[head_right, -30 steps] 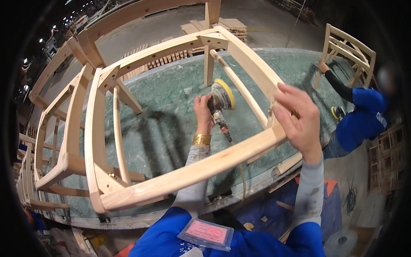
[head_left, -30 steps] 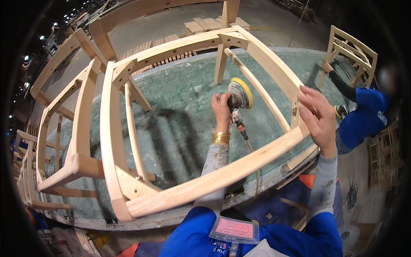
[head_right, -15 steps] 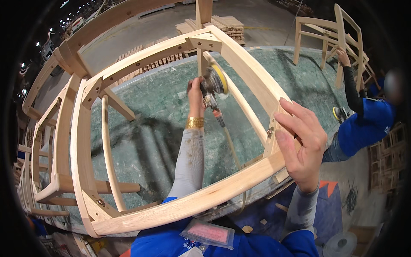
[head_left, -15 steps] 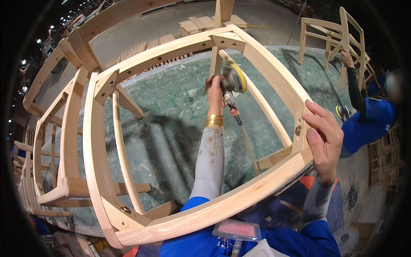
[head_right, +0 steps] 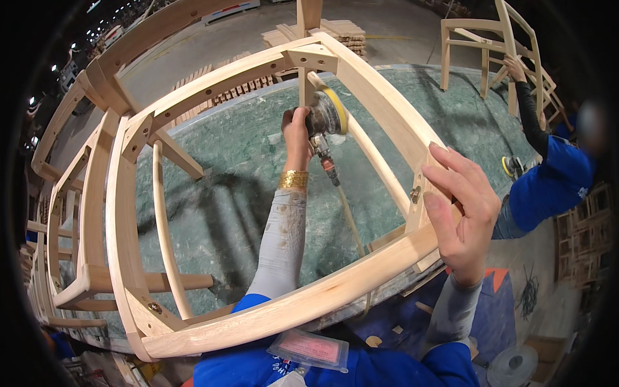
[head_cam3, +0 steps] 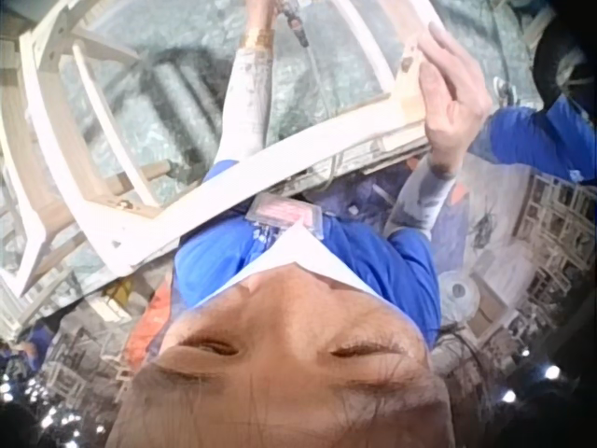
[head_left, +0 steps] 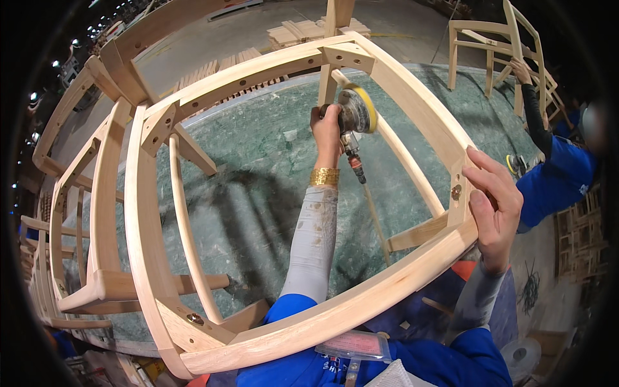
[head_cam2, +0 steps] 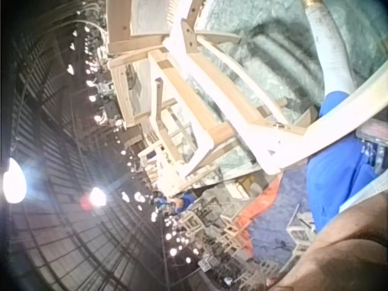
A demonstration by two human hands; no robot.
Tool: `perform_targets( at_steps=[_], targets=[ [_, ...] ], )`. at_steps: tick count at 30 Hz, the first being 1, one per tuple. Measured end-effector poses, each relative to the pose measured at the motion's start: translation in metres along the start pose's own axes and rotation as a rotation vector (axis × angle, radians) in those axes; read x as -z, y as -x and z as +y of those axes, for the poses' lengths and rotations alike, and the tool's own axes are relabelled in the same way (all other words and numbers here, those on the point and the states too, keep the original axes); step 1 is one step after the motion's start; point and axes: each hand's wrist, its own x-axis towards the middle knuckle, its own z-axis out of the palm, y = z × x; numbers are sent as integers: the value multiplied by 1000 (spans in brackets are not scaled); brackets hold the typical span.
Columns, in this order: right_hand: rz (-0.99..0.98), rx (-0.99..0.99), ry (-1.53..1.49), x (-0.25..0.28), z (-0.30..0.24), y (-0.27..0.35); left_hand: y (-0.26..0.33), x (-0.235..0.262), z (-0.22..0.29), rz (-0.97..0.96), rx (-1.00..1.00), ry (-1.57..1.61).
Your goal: The person uses a handheld orbital sander to smooth the legs and frame of unfinished wooden chair frames on a rotating workbench. They repeatedly reposition the chair to access different legs and sections, then move the finished unit aside to process the next one.
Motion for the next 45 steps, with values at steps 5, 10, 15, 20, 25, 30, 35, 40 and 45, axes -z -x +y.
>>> perform_targets(
  at_steps=[5, 10, 15, 20, 25, 30, 35, 40, 45],
  targets=[
    [4, 15, 26, 1, 1, 1, 2, 2, -8, 4, 35, 37],
    [5, 16, 6, 0, -2, -2, -7, 9, -13, 9, -2, 48],
    [15, 24, 16, 0, 1, -1, 9, 3, -13, -34, -69, -81],
    [31, 16, -1, 0, 1, -2, 17, -1, -7, -27, 23, -4],
    [44, 53, -3, -1, -1, -2, 11, 9, -9, -15, 50, 44],
    [39, 40, -20, -2, 1, -1, 35, 27, 3, -36, 62, -105],
    [55, 38, 0, 2, 3, 0, 63, 45, 42, -175, 101, -5],
    [88, 23, -24, 2, 3, 0, 72, 30, 92, -386, 59, -14],
    [137, 93, -9, 4, 7, 0, 66, -15, 113, -393, 12, 111]
  ],
)
